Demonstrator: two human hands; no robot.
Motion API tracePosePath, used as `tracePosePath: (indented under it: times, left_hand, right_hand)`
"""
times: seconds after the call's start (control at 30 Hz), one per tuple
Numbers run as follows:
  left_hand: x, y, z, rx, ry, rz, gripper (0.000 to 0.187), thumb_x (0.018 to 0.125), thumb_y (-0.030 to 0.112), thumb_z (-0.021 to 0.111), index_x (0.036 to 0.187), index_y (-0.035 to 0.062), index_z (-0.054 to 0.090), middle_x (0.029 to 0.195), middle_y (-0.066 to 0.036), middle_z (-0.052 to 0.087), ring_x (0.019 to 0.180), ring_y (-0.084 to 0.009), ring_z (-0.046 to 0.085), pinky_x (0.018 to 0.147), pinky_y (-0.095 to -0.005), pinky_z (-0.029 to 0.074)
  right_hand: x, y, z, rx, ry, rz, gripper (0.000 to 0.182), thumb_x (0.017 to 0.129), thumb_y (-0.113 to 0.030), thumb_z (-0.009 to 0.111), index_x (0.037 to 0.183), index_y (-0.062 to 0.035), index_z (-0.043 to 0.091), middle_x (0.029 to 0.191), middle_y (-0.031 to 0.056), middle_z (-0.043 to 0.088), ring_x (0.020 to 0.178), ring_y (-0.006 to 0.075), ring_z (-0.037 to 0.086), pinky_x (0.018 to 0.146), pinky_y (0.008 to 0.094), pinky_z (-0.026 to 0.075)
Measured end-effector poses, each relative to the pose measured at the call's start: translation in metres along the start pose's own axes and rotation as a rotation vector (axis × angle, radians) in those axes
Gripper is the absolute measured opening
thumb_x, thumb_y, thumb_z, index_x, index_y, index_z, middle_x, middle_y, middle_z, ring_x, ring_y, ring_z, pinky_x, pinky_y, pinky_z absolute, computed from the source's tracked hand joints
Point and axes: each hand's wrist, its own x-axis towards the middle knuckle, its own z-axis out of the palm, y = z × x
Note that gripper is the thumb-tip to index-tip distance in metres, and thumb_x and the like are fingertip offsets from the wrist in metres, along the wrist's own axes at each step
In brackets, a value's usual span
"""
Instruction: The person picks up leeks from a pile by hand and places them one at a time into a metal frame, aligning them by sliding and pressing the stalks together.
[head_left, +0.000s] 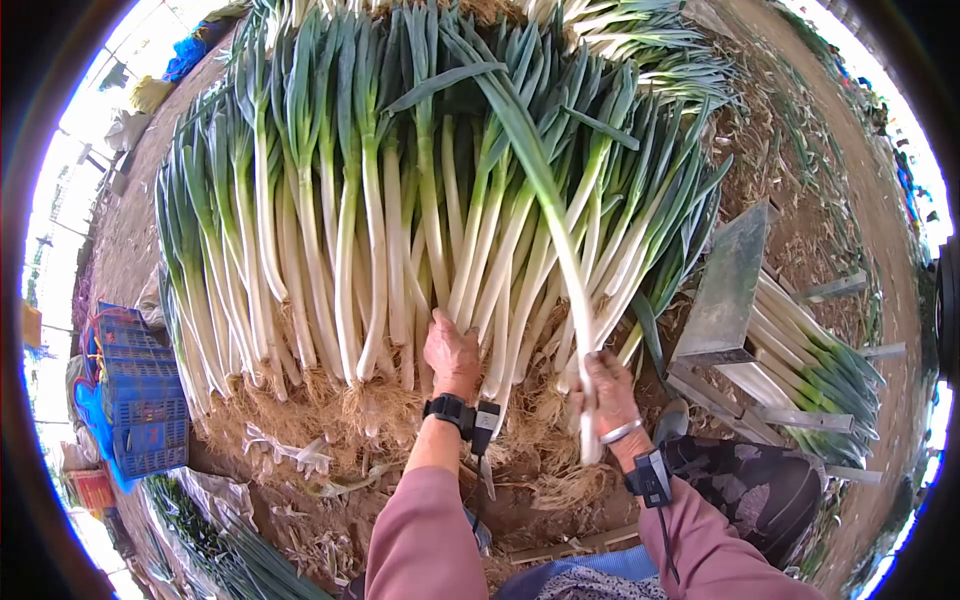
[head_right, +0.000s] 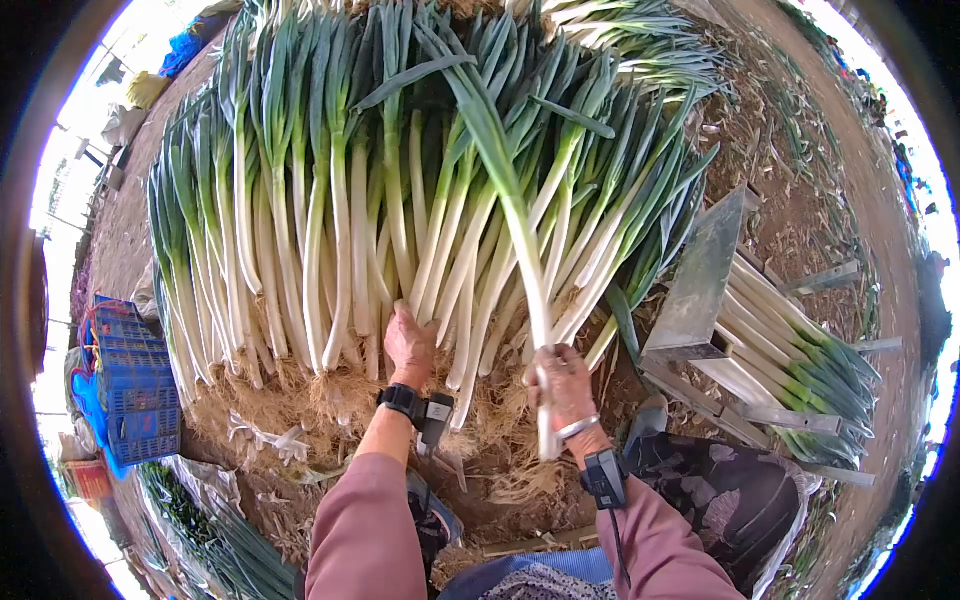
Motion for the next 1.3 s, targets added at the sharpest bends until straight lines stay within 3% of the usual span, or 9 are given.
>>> tracePosePath:
  times: [0.4,0.53,0.7,0.77,0.83,0.9,1.03,1.27,1.3]
  left_hand:
    - [-0.026,0.043,-0.055,-0.48,-0.392,-0.075,0.047,0.058,0.013,0.076,0.098,-0.0075,0.062,0.085,-0.02,0.067,0.075,-0.0285,0.066,0.073,-0.0359,0.053]
    - [-0.082,0.085,-0.126,-0.882,-0.788,-0.263,0.047,0.072,-0.001,0.068,0.113,-0.0125,0.048,0.083,-0.023,0.065,0.062,-0.0252,0.065,0.05,-0.0335,0.058]
    - [-0.161,0.075,-0.164,-1.092,-0.817,-0.417,0.035,0.081,0.003,0.062,0.114,-0.0021,0.056,0.103,-0.018,0.062,0.083,-0.0255,0.065,0.062,-0.0337,0.058]
    - [-0.191,0.081,-0.195,-0.737,-0.789,-0.054,0.056,0.086,0.01,0.062,0.136,0.0002,0.038,0.112,-0.013,0.055,0.094,-0.0214,0.059,0.076,-0.0302,0.053]
    - [-0.213,0.072,-0.195,-1.142,-0.744,-0.301,0.068,0.086,0.016,0.064,0.141,0.002,0.027,0.112,-0.013,0.055,0.095,-0.0215,0.059,0.078,-0.0309,0.053]
    - [-0.236,0.068,-0.205,-1.065,-0.736,-0.155,0.078,0.08,0.019,0.069,0.142,0.0007,0.025,0.114,-0.014,0.055,0.096,-0.0212,0.058,0.079,-0.0306,0.053]
    - [-0.293,0.083,-0.267,-0.558,-0.784,-0.052,0.1,0.064,0.023,0.081,0.142,-0.0034,0.024,0.115,-0.014,0.053,0.104,-0.0227,0.054,0.093,-0.0315,0.045]
    - [-0.452,0.091,-0.369,-0.607,-0.6,0.155,0.073,0.072,0.011,0.069,0.137,-0.0012,0.037,0.105,-0.017,0.061,0.092,-0.0314,0.061,0.089,-0.0382,0.046]
    - [-0.471,0.079,-0.376,-0.407,-0.597,0.181,0.086,0.068,0.01,0.069,0.142,0.0011,0.027,0.114,-0.02,0.057,0.101,-0.0326,0.058,0.093,-0.038,0.044]
  right_hand:
    - [-0.008,-0.038,0.031,0.182,-0.282,0.16,0.029,0.096,-0.029,0.05,0.098,-0.0011,0.056,0.074,0.0054,0.058,0.061,0.0156,0.058,0.05,0.029,0.048]
    - [-0.018,-0.054,0.04,0.305,-0.133,0.182,0.027,0.092,-0.028,0.058,0.089,-0.0017,0.062,0.078,0.0076,0.064,0.064,0.0178,0.061,0.06,0.0302,0.052]
    - [-0.038,-0.025,0.067,0.269,-0.007,0.106,0.018,0.084,-0.017,0.067,0.091,-0.0005,0.065,0.087,0.0103,0.066,0.081,0.0202,0.06,0.077,0.034,0.048]
    - [-0.057,-0.001,0.078,0.007,0.048,-0.108,0.019,0.084,-0.014,0.066,0.096,0.0013,0.066,0.089,0.0107,0.066,0.084,0.022,0.06,0.082,0.0339,0.046]
    - [-0.098,0.006,0.088,0.205,0.009,-0.075,0.048,0.085,-0.011,0.065,0.127,0.0055,0.047,0.117,0.019,0.06,0.104,0.0256,0.057,0.092,0.036,0.045]
    - [-0.123,0.015,0.085,0.043,0.039,0.002,0.06,0.085,-0.011,0.067,0.134,0.0051,0.036,0.125,0.0218,0.054,0.114,0.0284,0.053,0.099,0.0353,0.042]
    - [-0.138,0.037,0.075,0.187,-0.206,0.172,0.069,0.08,-0.022,0.074,0.133,0.0018,0.037,0.121,0.0209,0.055,0.114,0.0286,0.052,0.099,0.038,0.042]
    - [-0.159,0.015,0.066,0.783,-0.467,0.467,0.072,0.069,-0.064,0.071,0.11,-0.0074,0.058,0.105,0.0134,0.059,0.091,0.0295,0.058,0.08,0.0474,0.05]
    - [-0.147,0.029,0.073,0.788,-0.478,0.277,0.072,0.068,-0.067,0.069,0.107,-0.0077,0.06,0.101,0.0131,0.06,0.088,0.0314,0.059,0.078,0.0473,0.052]
